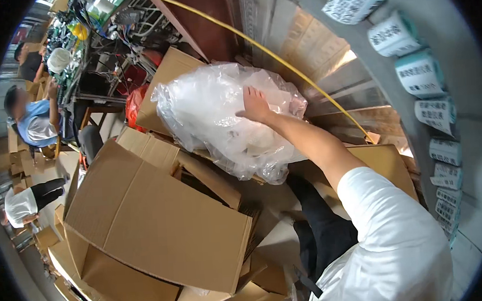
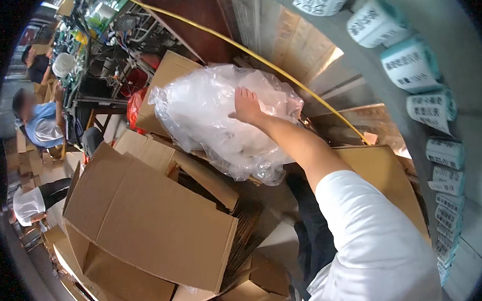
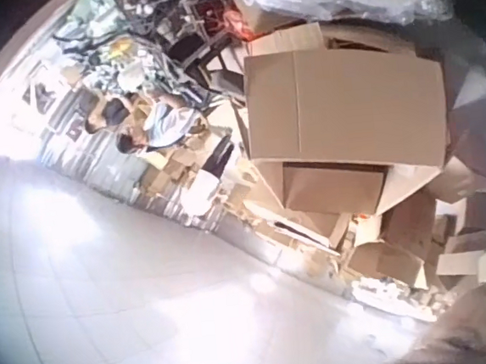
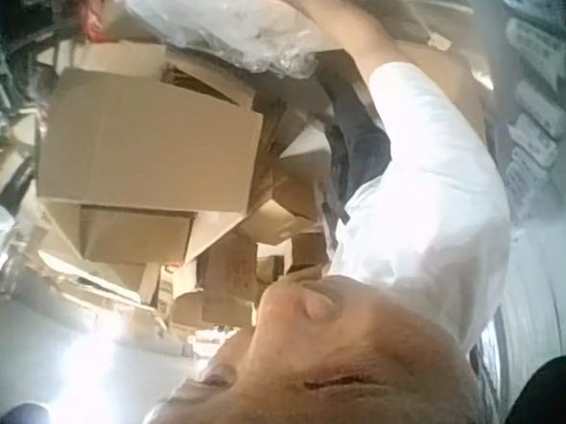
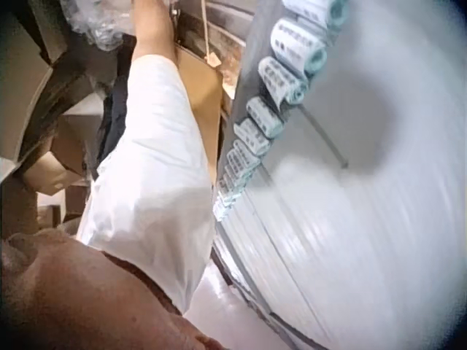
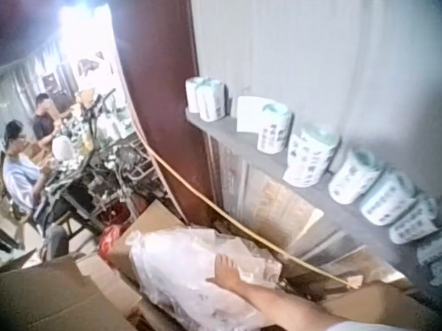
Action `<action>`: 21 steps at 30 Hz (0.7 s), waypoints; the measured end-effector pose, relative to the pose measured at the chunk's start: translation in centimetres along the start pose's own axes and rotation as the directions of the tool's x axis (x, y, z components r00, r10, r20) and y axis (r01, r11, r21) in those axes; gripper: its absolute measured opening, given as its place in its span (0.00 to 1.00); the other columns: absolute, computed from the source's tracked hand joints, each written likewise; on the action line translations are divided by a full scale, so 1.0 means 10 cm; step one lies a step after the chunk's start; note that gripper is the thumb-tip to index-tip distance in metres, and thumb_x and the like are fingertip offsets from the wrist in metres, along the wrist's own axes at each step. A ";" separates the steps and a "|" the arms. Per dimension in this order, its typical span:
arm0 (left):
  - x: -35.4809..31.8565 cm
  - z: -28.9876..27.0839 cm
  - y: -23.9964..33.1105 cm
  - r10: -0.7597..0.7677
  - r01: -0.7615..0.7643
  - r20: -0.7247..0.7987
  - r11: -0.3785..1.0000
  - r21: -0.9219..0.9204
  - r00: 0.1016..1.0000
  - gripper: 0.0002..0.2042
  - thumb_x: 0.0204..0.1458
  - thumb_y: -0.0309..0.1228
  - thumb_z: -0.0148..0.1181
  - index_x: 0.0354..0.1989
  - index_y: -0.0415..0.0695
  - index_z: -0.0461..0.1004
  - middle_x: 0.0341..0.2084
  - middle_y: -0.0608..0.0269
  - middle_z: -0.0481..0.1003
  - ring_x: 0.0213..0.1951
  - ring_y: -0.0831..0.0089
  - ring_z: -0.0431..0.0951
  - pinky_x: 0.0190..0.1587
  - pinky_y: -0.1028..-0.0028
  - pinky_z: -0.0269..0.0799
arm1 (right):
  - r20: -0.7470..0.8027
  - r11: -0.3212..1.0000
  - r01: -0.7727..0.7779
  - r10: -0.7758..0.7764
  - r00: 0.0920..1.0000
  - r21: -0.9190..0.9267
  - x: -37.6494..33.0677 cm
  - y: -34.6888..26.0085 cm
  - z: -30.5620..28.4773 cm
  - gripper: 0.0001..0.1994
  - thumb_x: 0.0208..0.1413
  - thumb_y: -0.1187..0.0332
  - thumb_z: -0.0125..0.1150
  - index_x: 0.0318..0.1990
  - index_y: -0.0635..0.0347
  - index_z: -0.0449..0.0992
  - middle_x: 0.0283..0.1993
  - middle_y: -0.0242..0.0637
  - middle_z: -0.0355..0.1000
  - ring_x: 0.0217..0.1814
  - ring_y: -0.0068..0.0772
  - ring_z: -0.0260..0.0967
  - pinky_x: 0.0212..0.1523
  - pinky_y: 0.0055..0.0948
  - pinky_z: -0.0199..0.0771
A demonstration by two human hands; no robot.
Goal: The person sits on the floor and transfers small black electronic devices from a large cardboard box into a smaller one. They place bubble wrap inside the smaller box and arrange the devices on top of it.
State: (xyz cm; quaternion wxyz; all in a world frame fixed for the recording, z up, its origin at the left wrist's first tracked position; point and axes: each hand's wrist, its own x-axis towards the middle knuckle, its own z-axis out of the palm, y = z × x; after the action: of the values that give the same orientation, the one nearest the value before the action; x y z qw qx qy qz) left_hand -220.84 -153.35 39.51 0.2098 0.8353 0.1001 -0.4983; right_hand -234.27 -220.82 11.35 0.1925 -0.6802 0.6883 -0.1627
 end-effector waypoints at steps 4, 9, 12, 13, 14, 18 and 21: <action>-0.04 0.16 0.21 -0.024 0.024 0.012 1.000 0.017 1.000 0.15 0.65 0.35 0.59 0.50 0.33 0.77 0.36 0.57 0.81 0.39 0.68 0.79 0.40 0.69 0.77 | 0.340 0.991 -0.071 0.029 0.940 0.111 0.29 0.08 0.42 0.25 0.55 0.64 0.62 0.61 0.59 0.71 0.52 0.52 0.76 0.55 0.52 0.75 0.54 0.49 0.75; -0.19 0.37 0.32 -0.026 0.026 -0.002 0.999 -0.027 1.000 0.15 0.65 0.36 0.59 0.49 0.34 0.78 0.36 0.58 0.81 0.39 0.68 0.78 0.39 0.69 0.76 | 0.391 0.897 0.333 -0.428 0.815 0.289 -0.82 -0.75 0.71 0.09 0.55 0.69 0.54 0.39 0.57 0.79 0.39 0.47 0.77 0.43 0.53 0.76 0.46 0.50 0.76; -0.15 0.33 0.47 0.020 -0.020 0.015 1.000 -0.005 1.000 0.15 0.65 0.37 0.59 0.49 0.35 0.78 0.36 0.58 0.81 0.38 0.68 0.77 0.39 0.69 0.76 | 0.256 0.911 0.300 -0.373 0.892 0.283 -1.12 -0.72 0.53 0.06 0.54 0.69 0.57 0.36 0.58 0.77 0.35 0.46 0.75 0.41 0.52 0.76 0.44 0.49 0.76; -0.10 0.31 0.50 0.039 -0.039 0.020 0.999 -0.020 0.999 0.15 0.65 0.37 0.60 0.48 0.35 0.78 0.36 0.58 0.81 0.38 0.68 0.77 0.39 0.69 0.76 | 0.234 0.924 0.271 -0.336 0.912 0.271 -1.14 -0.68 0.45 0.05 0.54 0.69 0.57 0.35 0.58 0.77 0.34 0.46 0.74 0.40 0.51 0.75 0.43 0.49 0.76; -0.05 0.29 0.53 0.055 -0.054 0.024 0.998 -0.033 0.998 0.15 0.65 0.37 0.60 0.48 0.35 0.79 0.36 0.58 0.81 0.38 0.69 0.77 0.39 0.69 0.76 | 0.188 0.916 0.278 -0.339 0.922 0.290 -1.12 -0.63 0.37 0.05 0.54 0.69 0.57 0.34 0.59 0.77 0.33 0.45 0.74 0.40 0.51 0.75 0.43 0.49 0.76; 0.07 0.35 0.85 0.026 -0.018 0.071 0.994 -0.112 0.997 0.18 0.65 0.39 0.62 0.55 0.37 0.75 0.40 0.60 0.79 0.38 0.72 0.76 0.37 0.72 0.75 | 0.084 0.901 0.279 -0.323 0.943 0.333 -0.61 -0.42 -0.15 0.07 0.57 0.67 0.55 0.34 0.59 0.78 0.34 0.46 0.77 0.42 0.53 0.75 0.46 0.50 0.75; 0.10 0.36 0.97 0.058 -0.055 0.141 0.998 -0.022 0.988 0.20 0.64 0.38 0.61 0.58 0.37 0.73 0.43 0.59 0.79 0.38 0.70 0.79 0.37 0.73 0.77 | -0.106 0.812 0.194 -0.163 0.981 0.551 -0.07 -0.49 -0.68 0.09 0.60 0.63 0.58 0.39 0.57 0.81 0.41 0.50 0.78 0.45 0.53 0.77 0.45 0.47 0.75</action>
State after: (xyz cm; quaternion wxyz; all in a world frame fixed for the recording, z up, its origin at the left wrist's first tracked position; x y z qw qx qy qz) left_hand -219.61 -163.65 39.56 0.2380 0.7983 0.0658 -0.5493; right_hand -233.23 -220.51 19.69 0.3482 -0.6511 0.5487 -0.3921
